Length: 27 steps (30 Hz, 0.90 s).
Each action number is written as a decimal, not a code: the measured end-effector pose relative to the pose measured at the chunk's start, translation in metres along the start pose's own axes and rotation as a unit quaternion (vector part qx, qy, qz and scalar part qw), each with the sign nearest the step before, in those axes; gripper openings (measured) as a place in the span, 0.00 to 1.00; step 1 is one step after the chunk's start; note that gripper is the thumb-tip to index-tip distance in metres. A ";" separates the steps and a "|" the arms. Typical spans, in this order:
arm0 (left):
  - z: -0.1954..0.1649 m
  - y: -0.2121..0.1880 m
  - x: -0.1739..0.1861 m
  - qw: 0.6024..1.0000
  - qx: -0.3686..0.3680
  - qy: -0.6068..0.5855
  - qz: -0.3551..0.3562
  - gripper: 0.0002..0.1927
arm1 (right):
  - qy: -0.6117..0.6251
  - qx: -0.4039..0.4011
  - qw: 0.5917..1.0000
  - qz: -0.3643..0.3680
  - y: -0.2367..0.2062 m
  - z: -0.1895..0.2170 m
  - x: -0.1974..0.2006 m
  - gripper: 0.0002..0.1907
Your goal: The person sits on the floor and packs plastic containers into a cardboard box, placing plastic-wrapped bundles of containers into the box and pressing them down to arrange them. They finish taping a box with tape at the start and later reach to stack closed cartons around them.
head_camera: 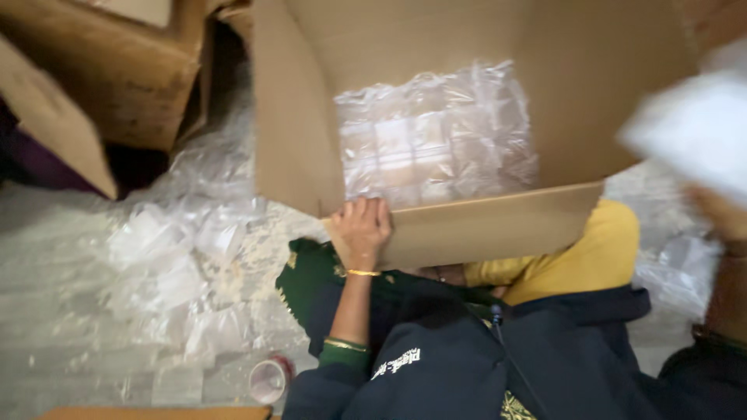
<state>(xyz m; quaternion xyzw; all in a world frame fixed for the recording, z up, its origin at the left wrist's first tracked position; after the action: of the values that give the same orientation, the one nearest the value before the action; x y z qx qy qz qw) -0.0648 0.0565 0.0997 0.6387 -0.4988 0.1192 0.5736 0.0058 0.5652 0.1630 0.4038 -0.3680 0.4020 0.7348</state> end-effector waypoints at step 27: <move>0.013 0.000 0.015 0.990 -0.063 -0.063 -0.113 0.12 | 0.330 0.003 0.904 0.270 0.110 0.348 -0.394 0.46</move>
<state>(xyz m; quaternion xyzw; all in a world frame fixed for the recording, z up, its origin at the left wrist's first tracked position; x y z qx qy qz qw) -0.0637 0.0380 0.1065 0.6599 -0.4654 -0.0184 0.5896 -0.3274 0.1786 -0.0053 0.1353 -0.1979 0.6968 0.6761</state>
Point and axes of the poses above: each hand's wrist, its own y-axis towards the middle knuckle, its own x-axis out of the back of the hand, z = x × y, the point moved 8 cm from there along y, towards the middle knuckle, and after that the axes turned 9 degrees about -y, right-handed, at the moved point
